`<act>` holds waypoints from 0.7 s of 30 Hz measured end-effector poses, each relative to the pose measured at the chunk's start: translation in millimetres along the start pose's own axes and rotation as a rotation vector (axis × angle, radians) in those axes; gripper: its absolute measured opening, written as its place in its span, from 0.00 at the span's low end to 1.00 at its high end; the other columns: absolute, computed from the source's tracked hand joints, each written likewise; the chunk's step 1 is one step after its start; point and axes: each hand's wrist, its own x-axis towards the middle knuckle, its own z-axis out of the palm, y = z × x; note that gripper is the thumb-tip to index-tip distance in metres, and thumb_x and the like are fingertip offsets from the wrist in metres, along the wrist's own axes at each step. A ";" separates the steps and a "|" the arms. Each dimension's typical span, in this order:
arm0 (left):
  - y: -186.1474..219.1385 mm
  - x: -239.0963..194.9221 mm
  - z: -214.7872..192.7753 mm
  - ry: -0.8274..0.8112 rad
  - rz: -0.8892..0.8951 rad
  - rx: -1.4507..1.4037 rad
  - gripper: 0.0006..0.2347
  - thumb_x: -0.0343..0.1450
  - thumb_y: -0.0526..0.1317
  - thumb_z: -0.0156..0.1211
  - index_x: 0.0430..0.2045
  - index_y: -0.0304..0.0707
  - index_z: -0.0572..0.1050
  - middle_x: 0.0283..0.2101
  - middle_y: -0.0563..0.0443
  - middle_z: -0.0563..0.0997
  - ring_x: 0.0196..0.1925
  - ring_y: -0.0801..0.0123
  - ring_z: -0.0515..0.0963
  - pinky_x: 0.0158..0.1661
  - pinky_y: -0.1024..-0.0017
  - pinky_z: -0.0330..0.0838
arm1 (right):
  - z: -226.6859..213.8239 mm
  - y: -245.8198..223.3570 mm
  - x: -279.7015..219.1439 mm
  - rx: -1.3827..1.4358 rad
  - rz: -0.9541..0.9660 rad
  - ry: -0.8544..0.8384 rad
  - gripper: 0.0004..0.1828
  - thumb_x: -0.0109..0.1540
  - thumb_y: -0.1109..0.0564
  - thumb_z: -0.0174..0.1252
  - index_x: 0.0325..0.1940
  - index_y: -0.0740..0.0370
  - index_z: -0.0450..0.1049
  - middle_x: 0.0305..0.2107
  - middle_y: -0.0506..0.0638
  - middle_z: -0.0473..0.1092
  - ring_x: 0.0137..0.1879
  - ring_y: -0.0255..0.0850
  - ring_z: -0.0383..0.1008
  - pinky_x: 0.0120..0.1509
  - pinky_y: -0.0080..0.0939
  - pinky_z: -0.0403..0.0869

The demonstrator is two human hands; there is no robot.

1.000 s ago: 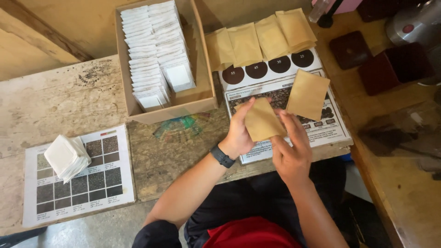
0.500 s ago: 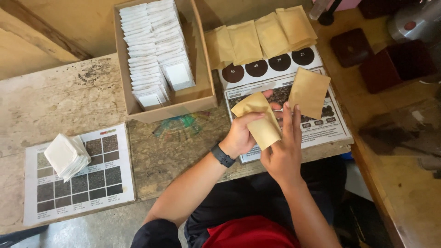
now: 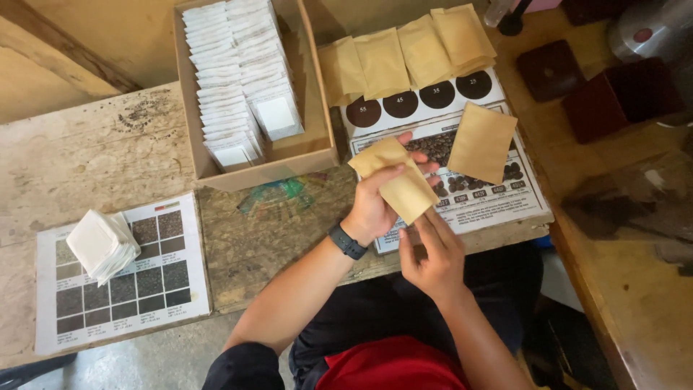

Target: Manually inserting white drip coffee filter bags into brown paper outer envelopes and organizing them in a box.

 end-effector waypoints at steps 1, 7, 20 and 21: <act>-2.5 -0.6 -0.2 -0.002 0.001 0.002 0.27 0.72 0.32 0.54 0.69 0.29 0.59 0.49 0.31 0.78 0.54 0.37 0.80 0.55 0.35 0.74 | -0.1 -1.9 3.3 0.000 -0.002 0.003 0.18 0.59 0.60 0.65 0.52 0.71 0.79 0.50 0.66 0.75 0.49 0.58 0.79 0.47 0.47 0.78; -6.9 -7.7 7.7 -0.042 -0.090 -0.021 0.25 0.72 0.30 0.53 0.67 0.27 0.61 0.49 0.27 0.77 0.52 0.34 0.80 0.51 0.33 0.76 | 3.8 19.0 -13.7 0.175 0.127 -0.166 0.15 0.57 0.58 0.65 0.47 0.65 0.81 0.32 0.52 0.75 0.30 0.53 0.77 0.26 0.40 0.74; 4.2 -0.6 0.9 -0.127 -0.109 -0.043 0.31 0.73 0.34 0.54 0.74 0.31 0.53 0.60 0.27 0.75 0.63 0.40 0.76 0.59 0.37 0.72 | 1.4 26.2 -17.1 -0.021 0.025 -0.294 0.27 0.62 0.49 0.61 0.58 0.69 0.75 0.50 0.65 0.74 0.50 0.63 0.77 0.40 0.50 0.77; 5.5 -0.8 0.4 -0.121 -0.104 -0.055 0.31 0.73 0.34 0.54 0.74 0.31 0.52 0.62 0.27 0.74 0.63 0.39 0.75 0.59 0.36 0.71 | 2.7 27.5 -19.1 -0.029 0.016 -0.298 0.28 0.61 0.48 0.62 0.59 0.69 0.74 0.52 0.67 0.73 0.52 0.65 0.76 0.41 0.52 0.78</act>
